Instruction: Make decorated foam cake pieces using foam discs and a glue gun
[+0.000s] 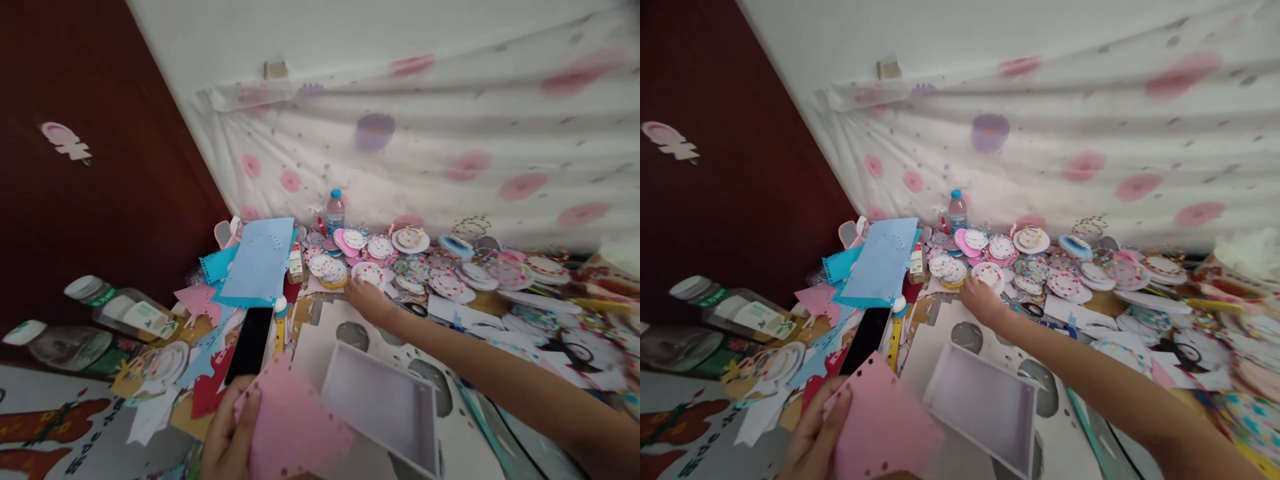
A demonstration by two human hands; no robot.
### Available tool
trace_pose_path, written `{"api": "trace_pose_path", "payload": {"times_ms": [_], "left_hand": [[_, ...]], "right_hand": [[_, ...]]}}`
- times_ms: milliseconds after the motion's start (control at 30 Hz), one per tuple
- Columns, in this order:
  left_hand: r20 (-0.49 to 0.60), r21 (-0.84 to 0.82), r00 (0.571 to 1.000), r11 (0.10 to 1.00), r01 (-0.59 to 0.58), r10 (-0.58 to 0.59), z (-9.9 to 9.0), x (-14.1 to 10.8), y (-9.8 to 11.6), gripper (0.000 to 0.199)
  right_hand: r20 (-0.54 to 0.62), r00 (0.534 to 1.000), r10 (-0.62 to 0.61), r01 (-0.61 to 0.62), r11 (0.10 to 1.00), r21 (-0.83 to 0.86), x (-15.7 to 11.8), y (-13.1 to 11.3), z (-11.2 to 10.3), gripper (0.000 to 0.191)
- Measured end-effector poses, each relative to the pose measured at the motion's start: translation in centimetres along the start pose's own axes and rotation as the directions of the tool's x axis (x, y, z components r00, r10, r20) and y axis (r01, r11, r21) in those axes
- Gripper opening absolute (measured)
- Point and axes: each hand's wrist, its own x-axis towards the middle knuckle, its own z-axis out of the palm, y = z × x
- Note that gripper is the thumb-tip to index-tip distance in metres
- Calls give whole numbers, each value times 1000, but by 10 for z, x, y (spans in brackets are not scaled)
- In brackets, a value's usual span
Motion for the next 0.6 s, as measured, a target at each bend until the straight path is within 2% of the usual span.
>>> {"api": "trace_pose_path", "payload": {"times_ms": [167, 233, 267, 333, 367, 400, 433, 467, 500, 600], "left_hand": [[168, -127, 984, 991, -44, 65, 29, 18, -5, 42], [215, -171, 973, 984, -47, 84, 44, 24, -8, 42], [229, -187, 969, 981, -49, 92, 51, 27, -9, 42], [243, -200, 963, 977, -71, 119, 64, 30, -8, 41], [250, -198, 958, 976, -91, 140, 71, 30, -7, 38], [257, -193, 953, 975, -115, 163, 76, 29, -6, 36], [264, -188, 947, 973, -137, 185, 82, 28, -5, 33], [273, -184, 940, 970, -156, 203, 86, 26, -3, 31], [282, -182, 934, 968, -172, 219, 90, 24, -2, 29], [358, -169, 897, 963, -210, 258, 94, 18, 0, 24]], "right_hand": [[-110, 994, 28, -7, 982, 187, -49, 8, -31, 13], [-139, 987, 80, -19, 917, 398, -76, 4, -40, 11], [-136, 982, 133, -24, 794, 607, -89, 0, -43, 11], [-47, 978, 201, -46, 434, 900, -114, -10, -47, 10], [11, 978, 207, -66, 260, 963, -124, -15, -48, 10], [67, 979, 195, -96, 145, 985, -133, -21, -48, 10], [114, 977, 178, -131, 87, 987, -140, -26, -47, 11], [150, 975, 162, -165, 82, 983, -145, -30, -46, 13], [170, 975, 145, -188, 120, 975, -150, -34, -45, 14], [139, 983, 119, -171, 327, 929, -159, -41, -42, 18]]}}
